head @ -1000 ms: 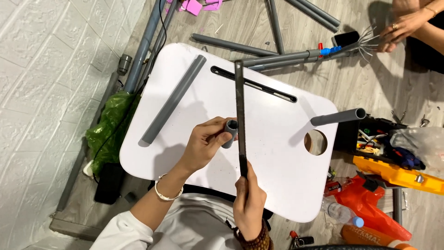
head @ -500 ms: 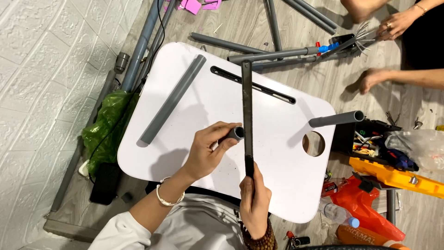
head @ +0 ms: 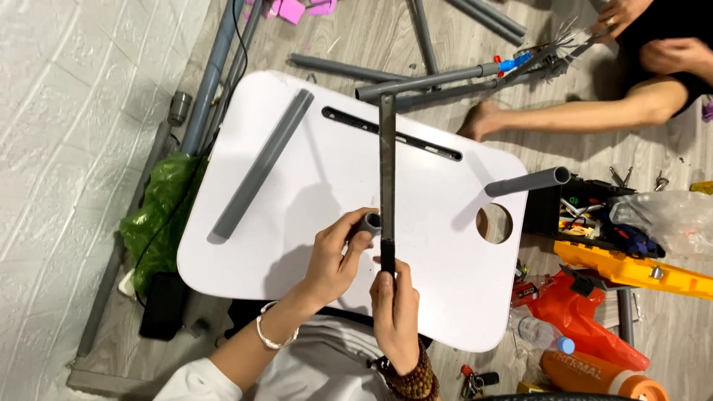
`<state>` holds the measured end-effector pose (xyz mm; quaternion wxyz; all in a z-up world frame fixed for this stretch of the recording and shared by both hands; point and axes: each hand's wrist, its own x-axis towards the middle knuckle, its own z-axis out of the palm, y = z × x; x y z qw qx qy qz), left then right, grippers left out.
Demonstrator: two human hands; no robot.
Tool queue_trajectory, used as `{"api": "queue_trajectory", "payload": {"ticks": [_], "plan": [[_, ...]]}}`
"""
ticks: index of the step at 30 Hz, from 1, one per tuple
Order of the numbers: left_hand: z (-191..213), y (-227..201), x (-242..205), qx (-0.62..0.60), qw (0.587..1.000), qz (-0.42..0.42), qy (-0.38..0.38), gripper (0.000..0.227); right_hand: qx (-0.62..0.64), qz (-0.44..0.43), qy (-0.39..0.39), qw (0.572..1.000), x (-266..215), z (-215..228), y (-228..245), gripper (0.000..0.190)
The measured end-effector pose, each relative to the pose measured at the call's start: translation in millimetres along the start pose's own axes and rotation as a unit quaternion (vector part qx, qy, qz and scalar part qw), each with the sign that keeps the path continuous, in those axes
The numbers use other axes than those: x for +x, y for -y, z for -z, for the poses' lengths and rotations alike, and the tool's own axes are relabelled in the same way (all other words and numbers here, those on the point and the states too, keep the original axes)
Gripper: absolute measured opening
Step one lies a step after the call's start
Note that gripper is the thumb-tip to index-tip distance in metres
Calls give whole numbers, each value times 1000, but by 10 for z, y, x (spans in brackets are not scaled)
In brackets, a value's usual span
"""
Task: The person saws a grey PVC pipe with a hacksaw blade on a white portable desk.
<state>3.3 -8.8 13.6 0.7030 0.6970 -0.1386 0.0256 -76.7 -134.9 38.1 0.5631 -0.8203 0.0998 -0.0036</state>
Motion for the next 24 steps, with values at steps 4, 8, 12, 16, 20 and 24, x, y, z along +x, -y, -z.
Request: {"api": "queue_trajectory", "payload": {"ticks": [4, 8, 12, 16, 20, 24], "plan": [[34, 131, -19, 76, 996, 39, 10, 39, 77, -54, 43, 995, 84, -69, 50, 26], [86, 170, 36, 91, 994, 37, 38, 37, 135, -60, 53, 988, 138, -157, -87, 24], [122, 334, 26, 130, 991, 25, 16, 35, 129, -79, 64, 986, 40, -229, -112, 24], [142, 396, 25, 122, 990, 42, -48, 37, 112, -79, 94, 986, -104, -279, -311, 25], [-9, 381, -146, 158, 987, -25, 9, 37, 112, -84, 75, 987, 22, -197, -315, 25], [58, 517, -56, 149, 988, 26, -39, 35, 84, -77, 87, 990, -95, -177, -233, 27]]}}
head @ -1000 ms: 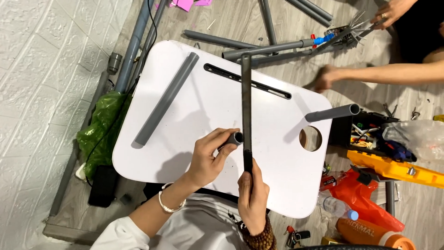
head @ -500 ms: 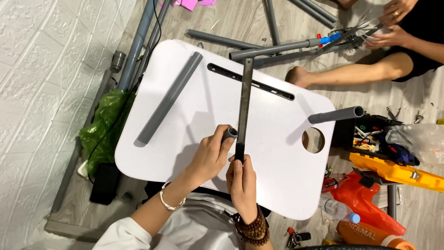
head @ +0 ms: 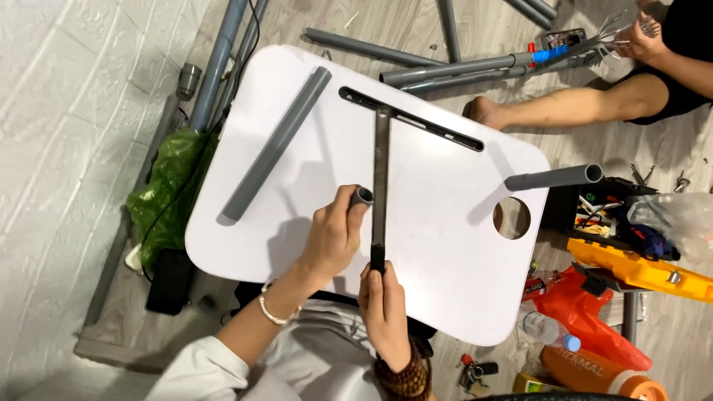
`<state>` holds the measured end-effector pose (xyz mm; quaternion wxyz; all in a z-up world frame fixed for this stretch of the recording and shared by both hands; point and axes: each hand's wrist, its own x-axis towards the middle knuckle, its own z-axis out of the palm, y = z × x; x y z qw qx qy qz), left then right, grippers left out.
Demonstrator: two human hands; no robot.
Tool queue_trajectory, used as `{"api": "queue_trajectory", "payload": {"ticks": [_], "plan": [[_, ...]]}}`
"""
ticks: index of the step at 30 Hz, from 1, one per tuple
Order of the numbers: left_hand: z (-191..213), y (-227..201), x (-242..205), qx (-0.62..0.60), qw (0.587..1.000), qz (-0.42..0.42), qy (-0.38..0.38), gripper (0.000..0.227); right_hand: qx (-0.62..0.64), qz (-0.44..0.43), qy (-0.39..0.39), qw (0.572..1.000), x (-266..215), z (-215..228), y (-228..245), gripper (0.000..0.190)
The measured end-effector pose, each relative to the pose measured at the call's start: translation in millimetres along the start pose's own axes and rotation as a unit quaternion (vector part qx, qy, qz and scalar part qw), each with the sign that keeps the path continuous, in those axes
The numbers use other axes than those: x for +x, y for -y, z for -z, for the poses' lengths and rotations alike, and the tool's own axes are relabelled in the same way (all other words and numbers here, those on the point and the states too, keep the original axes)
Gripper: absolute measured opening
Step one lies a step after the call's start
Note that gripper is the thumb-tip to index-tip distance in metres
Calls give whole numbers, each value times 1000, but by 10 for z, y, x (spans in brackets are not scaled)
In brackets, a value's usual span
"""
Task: The person saws a grey PVC pipe with a hacksaw blade on a white portable desk.
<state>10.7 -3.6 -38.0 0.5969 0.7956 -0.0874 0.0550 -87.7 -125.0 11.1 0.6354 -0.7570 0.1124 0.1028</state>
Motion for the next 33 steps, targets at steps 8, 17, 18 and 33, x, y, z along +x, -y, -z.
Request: {"api": "queue_trajectory", "payload": {"ticks": [8, 17, 18, 33], "plan": [[253, -364, 81, 12, 996, -82, -25, 38, -57, 11, 8, 998, -108, 28, -35, 27], [152, -289, -5, 15, 999, -42, 9, 44, -93, 10, -9, 996, -133, 35, -175, 28], [111, -292, -50, 15, 999, -45, 8, 44, -93, 13, -9, 996, -100, 41, -96, 28], [-33, -269, -143, -9, 999, 0, 35, 39, -60, 25, -30, 997, -207, 50, -174, 24]]}}
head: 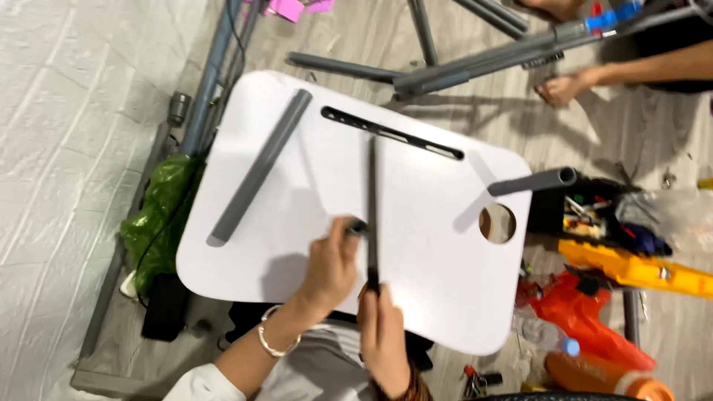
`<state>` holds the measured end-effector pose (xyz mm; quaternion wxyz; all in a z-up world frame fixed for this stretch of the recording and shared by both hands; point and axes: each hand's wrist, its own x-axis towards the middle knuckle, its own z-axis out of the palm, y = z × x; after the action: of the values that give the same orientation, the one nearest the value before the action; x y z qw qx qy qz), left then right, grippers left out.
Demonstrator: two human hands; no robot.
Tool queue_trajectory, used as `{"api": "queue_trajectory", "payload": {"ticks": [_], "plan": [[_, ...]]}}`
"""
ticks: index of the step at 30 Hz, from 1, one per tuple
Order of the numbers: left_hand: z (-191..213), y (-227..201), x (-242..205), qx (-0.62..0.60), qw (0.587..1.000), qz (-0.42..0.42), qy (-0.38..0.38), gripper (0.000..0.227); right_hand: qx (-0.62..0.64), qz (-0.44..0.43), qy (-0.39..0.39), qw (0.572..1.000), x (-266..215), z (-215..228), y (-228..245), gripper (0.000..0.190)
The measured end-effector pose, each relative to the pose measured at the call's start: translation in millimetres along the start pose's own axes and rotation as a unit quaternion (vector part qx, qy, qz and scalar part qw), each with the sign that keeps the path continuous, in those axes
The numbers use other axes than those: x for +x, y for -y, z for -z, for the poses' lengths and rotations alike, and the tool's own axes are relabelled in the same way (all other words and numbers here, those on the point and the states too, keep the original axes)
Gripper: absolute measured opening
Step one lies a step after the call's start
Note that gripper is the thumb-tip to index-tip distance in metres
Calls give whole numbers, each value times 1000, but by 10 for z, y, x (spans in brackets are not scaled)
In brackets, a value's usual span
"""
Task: The person saws a grey PVC pipe with a hacksaw blade on a white portable desk.
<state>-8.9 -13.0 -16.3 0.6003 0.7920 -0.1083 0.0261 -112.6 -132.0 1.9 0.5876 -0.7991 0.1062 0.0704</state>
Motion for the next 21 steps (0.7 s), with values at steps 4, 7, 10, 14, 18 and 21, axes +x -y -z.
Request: {"api": "queue_trajectory", "payload": {"ticks": [4, 7, 10, 14, 18, 21], "plan": [[-30, 58, -48, 5, 1000, 19, -13, 37, -23, -21, 9, 999, 8, 3, 2, 26], [9, -73, -27, 9, 999, -32, 9, 39, -18, -28, 2, 999, 42, 52, 47, 27], [98, -109, 47, 16, 998, -55, -28, 43, -40, -30, 13, 999, 4, 76, 80, 27], [-134, 95, -154, -18, 999, -37, 25, 47, -26, -33, 12, 999, 75, 82, 162, 27], [4, -32, -43, -29, 999, -35, 3, 51, -12, -23, 11, 1000, -9, 37, -12, 27], [25, -73, -40, -23, 1000, 2, -8, 54, -37, -38, 23, 998, 18, 42, 128, 27]]}}
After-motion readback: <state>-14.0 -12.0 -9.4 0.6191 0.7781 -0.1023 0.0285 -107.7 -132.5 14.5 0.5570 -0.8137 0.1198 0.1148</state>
